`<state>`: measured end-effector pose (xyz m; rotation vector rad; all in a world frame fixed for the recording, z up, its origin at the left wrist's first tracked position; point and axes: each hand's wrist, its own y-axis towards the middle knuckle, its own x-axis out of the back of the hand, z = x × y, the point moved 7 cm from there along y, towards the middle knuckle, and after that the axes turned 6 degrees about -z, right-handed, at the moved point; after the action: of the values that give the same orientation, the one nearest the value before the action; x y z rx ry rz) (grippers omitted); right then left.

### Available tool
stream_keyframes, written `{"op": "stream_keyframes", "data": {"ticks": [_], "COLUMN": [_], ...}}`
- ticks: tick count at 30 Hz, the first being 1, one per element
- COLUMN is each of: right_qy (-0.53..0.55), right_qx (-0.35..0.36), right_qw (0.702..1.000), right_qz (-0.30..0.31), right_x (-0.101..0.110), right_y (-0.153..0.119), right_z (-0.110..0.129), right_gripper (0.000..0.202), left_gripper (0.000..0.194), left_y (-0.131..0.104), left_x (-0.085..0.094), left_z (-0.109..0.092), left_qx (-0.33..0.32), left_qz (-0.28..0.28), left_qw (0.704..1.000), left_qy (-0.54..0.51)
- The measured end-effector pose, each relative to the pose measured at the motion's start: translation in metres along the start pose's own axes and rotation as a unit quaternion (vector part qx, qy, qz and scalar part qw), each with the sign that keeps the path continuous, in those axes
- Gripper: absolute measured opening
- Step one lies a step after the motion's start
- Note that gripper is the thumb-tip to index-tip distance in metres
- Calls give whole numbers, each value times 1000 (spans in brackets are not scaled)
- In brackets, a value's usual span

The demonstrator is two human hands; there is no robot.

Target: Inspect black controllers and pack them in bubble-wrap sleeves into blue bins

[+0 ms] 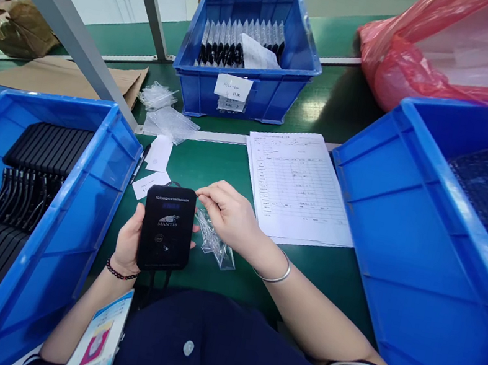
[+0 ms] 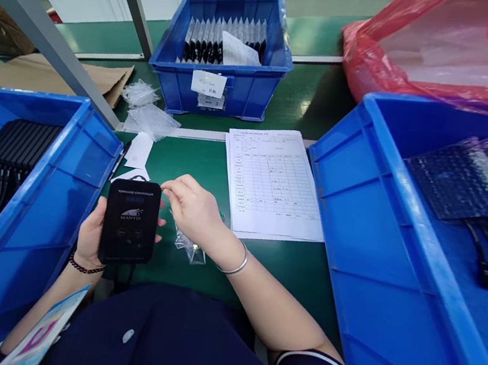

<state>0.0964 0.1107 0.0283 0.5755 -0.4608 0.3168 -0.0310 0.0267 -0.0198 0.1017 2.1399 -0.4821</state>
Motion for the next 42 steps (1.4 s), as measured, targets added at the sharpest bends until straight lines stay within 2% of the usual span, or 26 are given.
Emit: {"op": "stream_keyframes", "data": {"ticks": [8, 16, 25, 42], "right_qy": [-29, 30, -3, 20], "right_qx": [3, -26, -11, -19], "right_qw": [999, 999, 1000, 1000], "right_qz": [-15, 8, 1, 5], "right_x": [0, -1, 0, -1], "right_y": [-2, 1, 0, 1], "right_z": [4, -1, 2, 1], "right_gripper": [20, 21, 21, 21], "left_gripper": [64, 68, 67, 69], "left_y": [0, 1, 0, 1], "left_x": [0, -1, 0, -2], "left_z": [0, -1, 0, -1], "left_qx": [-3, -5, -3, -7], "left_qz": [-17, -1, -3, -4], "left_qw": [1000, 1000, 1000, 1000], "left_qy": [4, 7, 7, 11]}}
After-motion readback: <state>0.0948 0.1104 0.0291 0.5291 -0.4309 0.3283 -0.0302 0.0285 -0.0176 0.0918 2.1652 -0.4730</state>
